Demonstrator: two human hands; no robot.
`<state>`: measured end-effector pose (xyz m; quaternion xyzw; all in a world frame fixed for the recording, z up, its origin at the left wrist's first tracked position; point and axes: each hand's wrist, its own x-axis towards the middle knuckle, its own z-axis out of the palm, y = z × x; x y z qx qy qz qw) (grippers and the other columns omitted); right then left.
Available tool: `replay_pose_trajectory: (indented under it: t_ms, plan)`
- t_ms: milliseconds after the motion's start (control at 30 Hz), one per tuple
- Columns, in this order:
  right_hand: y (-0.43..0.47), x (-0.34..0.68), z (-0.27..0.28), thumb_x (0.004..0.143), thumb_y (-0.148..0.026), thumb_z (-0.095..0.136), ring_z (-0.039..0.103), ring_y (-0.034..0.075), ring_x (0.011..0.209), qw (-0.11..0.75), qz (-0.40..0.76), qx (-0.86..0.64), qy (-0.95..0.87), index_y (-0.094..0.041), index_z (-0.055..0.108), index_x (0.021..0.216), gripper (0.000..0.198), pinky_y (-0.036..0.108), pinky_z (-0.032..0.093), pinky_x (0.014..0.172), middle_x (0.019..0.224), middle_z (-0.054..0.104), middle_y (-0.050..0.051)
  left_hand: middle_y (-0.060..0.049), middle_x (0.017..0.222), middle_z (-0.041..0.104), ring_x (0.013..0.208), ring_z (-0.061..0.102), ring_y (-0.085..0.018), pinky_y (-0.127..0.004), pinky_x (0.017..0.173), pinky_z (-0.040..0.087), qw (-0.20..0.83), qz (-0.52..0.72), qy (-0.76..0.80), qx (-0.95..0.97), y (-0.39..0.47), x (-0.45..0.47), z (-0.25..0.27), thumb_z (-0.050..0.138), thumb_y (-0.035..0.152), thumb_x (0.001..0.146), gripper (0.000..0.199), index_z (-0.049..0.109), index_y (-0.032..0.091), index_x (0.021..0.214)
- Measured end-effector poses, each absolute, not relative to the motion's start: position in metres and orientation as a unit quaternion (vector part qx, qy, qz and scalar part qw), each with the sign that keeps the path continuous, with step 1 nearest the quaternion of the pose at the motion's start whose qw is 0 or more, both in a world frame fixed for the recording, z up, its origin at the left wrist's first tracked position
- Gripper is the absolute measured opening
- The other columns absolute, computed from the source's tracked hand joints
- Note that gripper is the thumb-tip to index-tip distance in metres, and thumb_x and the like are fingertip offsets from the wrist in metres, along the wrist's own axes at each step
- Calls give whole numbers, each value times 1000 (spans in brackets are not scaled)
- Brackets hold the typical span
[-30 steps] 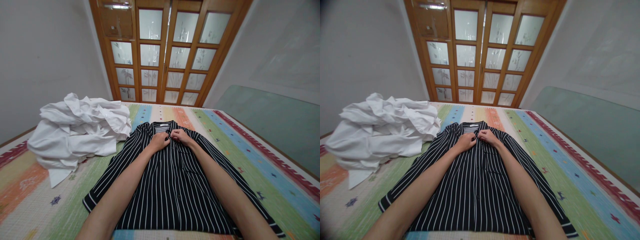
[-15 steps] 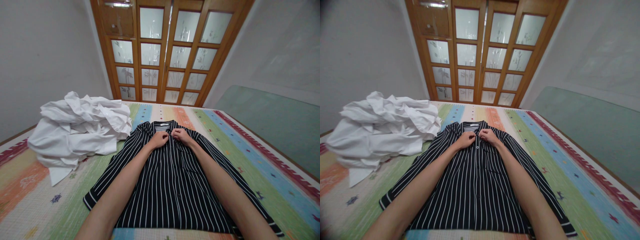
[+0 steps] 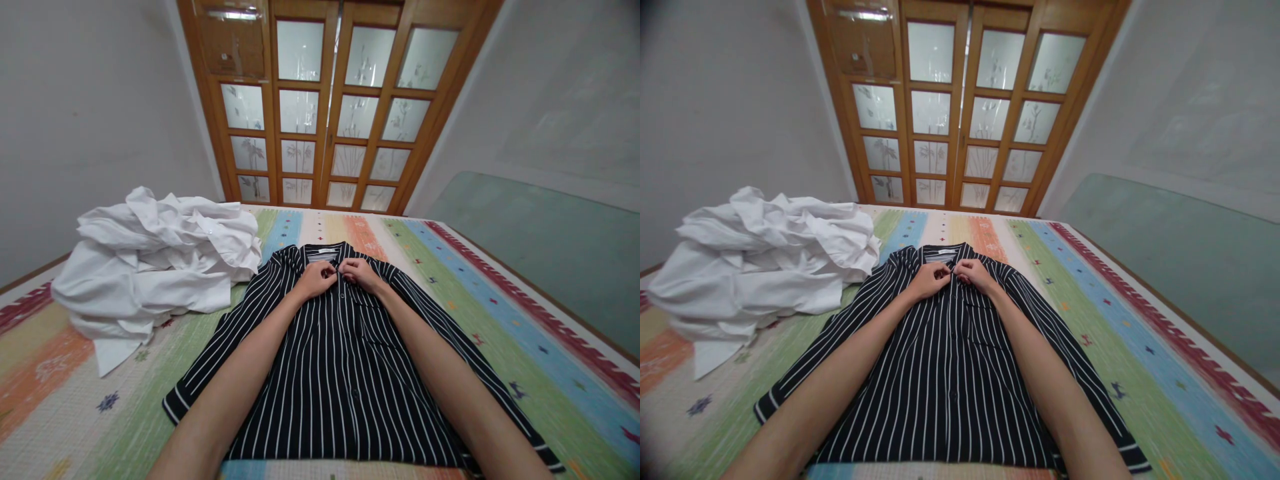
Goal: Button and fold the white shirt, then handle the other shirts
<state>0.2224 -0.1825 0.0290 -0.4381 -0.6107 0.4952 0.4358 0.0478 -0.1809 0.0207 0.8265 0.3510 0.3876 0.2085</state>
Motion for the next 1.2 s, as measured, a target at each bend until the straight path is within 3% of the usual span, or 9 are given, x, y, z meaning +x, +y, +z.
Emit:
replay_pose_trajectory:
  t_ms: [200, 367, 633, 933, 1033, 1200]
  plan:
    - [-182, 223, 29, 61, -39, 70, 37, 6, 39, 395, 433, -455, -671, -15, 58, 56, 27, 19, 25, 38, 44, 47, -5, -1, 70, 64, 66, 58, -13, -25, 67, 45, 214, 393, 352, 822, -182, 47, 20, 58, 11, 72, 7, 64, 15, 72]
    - [-181, 225, 26, 61, -31, 64, 37, 6, 38, 405, 443, -435, -671, -16, 59, 58, 17, 19, 26, 37, 43, 47, -5, -2, 74, 65, 70, 60, -14, -25, 69, 46, 216, 384, 331, 834, -184, 46, 21, 59, 13, 74, 5, 64, 15, 74]
    - [-178, 229, 22, 57, -27, 66, 41, 7, 38, 436, 464, -426, -643, -15, 61, 61, 14, 19, 28, 36, 50, 55, -3, -2, 71, 63, 70, 57, -17, -28, 71, 43, 125, 334, 364, 860, -186, 49, 22, 63, 22, 74, 7, 65, 16, 77]
    - [-185, 223, 27, 60, -42, 75, 36, 7, 34, 440, 437, -456, -639, -20, 46, 61, 37, 19, 24, 34, 43, 49, -6, -2, 61, 59, 62, 54, -16, -29, 69, 39, 109, 321, 379, 861, -187, 49, 22, 57, 13, 76, 15, 62, 16, 62]
    - [-186, 222, 28, 62, -47, 74, 38, 7, 36, 413, 391, -476, -671, -17, 51, 54, 38, 20, 26, 37, 40, 47, -4, -2, 62, 60, 62, 55, -16, -29, 69, 39, 108, 328, 388, 854, -186, 48, 21, 57, 12, 76, 14, 63, 15, 63]
    - [-182, 221, 28, 60, -37, 71, 44, 10, 43, 389, 403, -466, -684, -15, 62, 59, 24, 21, 32, 41, 48, 54, -1, -2, 64, 62, 61, 55, -15, -26, 66, 40, 115, 332, 389, 852, -185, 47, 21, 57, 10, 76, 14, 70, 15, 75]
